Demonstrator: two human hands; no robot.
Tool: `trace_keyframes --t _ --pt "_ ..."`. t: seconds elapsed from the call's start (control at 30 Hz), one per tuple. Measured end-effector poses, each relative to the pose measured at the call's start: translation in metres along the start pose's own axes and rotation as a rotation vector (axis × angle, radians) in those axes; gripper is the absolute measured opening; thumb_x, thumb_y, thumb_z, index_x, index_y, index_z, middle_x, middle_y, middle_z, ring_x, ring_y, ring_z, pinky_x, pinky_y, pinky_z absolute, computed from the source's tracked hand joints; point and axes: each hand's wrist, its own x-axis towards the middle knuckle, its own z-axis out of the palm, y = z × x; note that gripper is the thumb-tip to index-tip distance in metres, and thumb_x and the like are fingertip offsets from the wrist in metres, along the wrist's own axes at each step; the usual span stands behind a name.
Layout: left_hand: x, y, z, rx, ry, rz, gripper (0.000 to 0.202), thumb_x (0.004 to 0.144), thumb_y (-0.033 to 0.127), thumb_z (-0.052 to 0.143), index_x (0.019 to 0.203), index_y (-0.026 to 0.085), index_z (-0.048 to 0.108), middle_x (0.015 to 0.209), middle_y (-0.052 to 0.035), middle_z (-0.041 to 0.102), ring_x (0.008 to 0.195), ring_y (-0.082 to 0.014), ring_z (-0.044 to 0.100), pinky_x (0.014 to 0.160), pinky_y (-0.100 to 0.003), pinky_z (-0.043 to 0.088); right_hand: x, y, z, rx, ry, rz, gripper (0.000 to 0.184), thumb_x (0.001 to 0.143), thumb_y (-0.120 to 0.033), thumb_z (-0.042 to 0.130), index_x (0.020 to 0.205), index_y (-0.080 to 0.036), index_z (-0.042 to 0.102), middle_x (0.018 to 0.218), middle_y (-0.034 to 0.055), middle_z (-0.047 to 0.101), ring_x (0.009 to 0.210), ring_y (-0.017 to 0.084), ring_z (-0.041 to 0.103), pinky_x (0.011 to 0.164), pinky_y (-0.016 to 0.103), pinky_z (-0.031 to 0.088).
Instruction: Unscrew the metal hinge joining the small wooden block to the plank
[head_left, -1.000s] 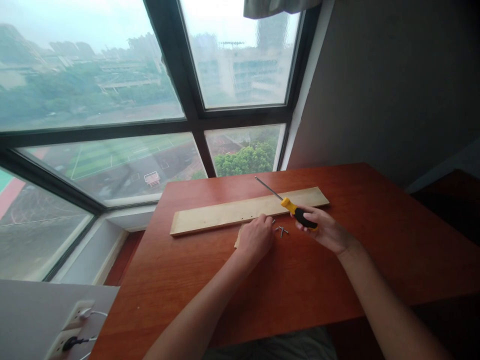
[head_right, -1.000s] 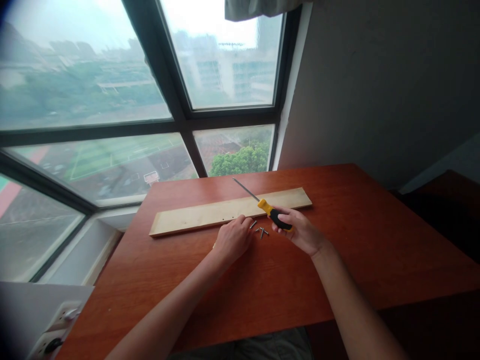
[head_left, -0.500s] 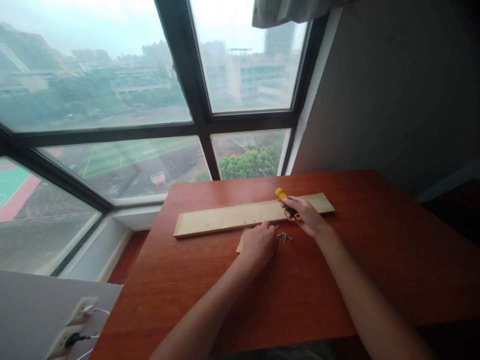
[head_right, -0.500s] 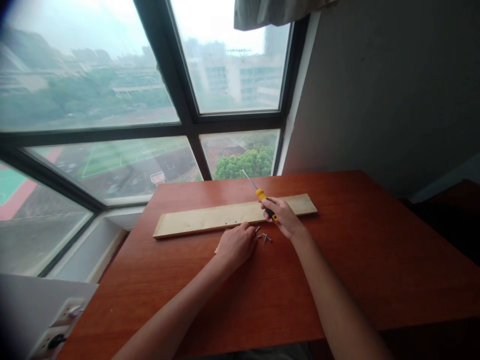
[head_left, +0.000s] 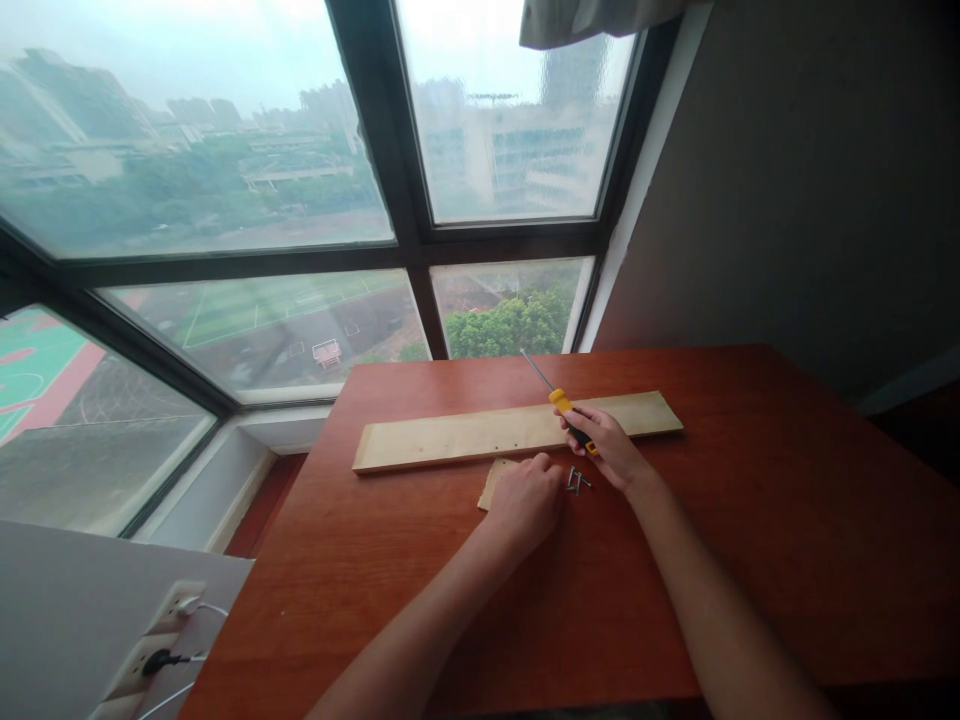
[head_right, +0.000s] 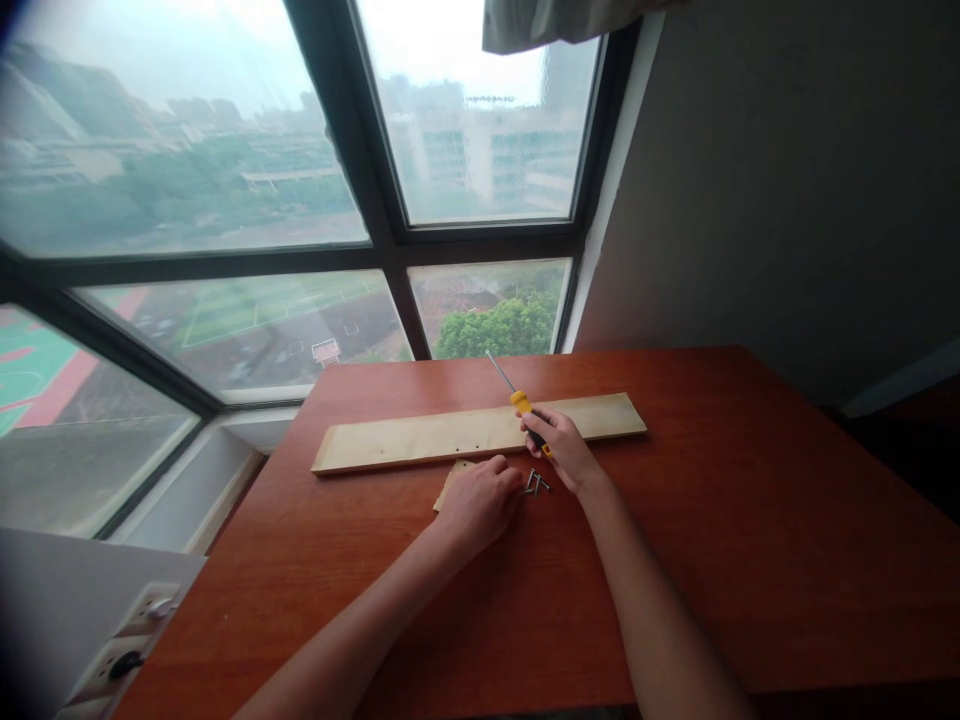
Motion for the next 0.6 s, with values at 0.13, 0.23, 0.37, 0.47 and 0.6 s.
trace_keyframes --t 0.13,0.23,0.37,0.47,0.6 --pt "-0.009 -0.015 -0.011 -0.032 0.065 -0.044 0.022 0.095 0.027 0.041 0.105 0.024 0.06 0.102 -0.0052 0.062 0.092 -0.0197 0.062 0.073 -0.028 0.048 -0.002 0.002 -0.002 0.001 0.008 -0.002 0.032 0.075 -0.044 0.071 0.091 -0.017 0.066 0.083 0.0011 0.055 0.056 0.008 0.045 0.045 0.024 0.029" --pt "-0.02 -0.031 -0.017 -0.042 0.068 -0.11 0.023 0.095 0.03 0.041 0.105 0.025 0.061 0.101 -0.0044 0.062 0.091 -0.0192 0.062 0.073 -0.028 0.046 -0.003 0.002 -0.002 0.0 0.018 -0.009 0.03 0.076 -0.043 0.07 0.088 -0.017 0.065 0.082 0.0008 0.055 0.056 0.008 0.045 0.046 0.024 0.03" --pt "-0.037 -0.048 -0.019 -0.058 0.08 -0.195 0.022 0.094 0.029 0.044 0.108 0.025 0.06 0.105 -0.0045 0.061 0.095 -0.019 0.061 0.076 -0.028 0.045 -0.004 0.002 -0.002 -0.019 0.015 -0.003 0.031 0.071 -0.042 0.074 0.086 -0.017 0.065 0.08 0.0014 0.058 0.059 0.01 0.048 0.048 0.025 0.033" --pt "-0.045 -0.052 -0.017 -0.085 0.092 -0.213 0.021 0.093 0.029 0.046 0.109 0.025 0.06 0.108 -0.0041 0.06 0.098 -0.0184 0.06 0.079 -0.027 0.045 -0.004 0.002 -0.002 -0.032 0.023 0.001 0.031 0.07 -0.042 0.074 0.086 -0.017 0.065 0.08 0.0015 0.058 0.059 0.01 0.048 0.048 0.025 0.034" --pt "-0.046 -0.05 -0.014 -0.108 0.069 -0.192 0.019 0.09 0.029 0.051 0.107 0.025 0.06 0.11 -0.0034 0.059 0.097 -0.0177 0.06 0.079 -0.027 0.045 -0.003 0.003 -0.003 -0.039 0.038 0.009 0.031 0.071 -0.043 0.073 0.087 -0.017 0.065 0.081 0.0019 0.058 0.059 0.01 0.048 0.047 0.024 0.033"
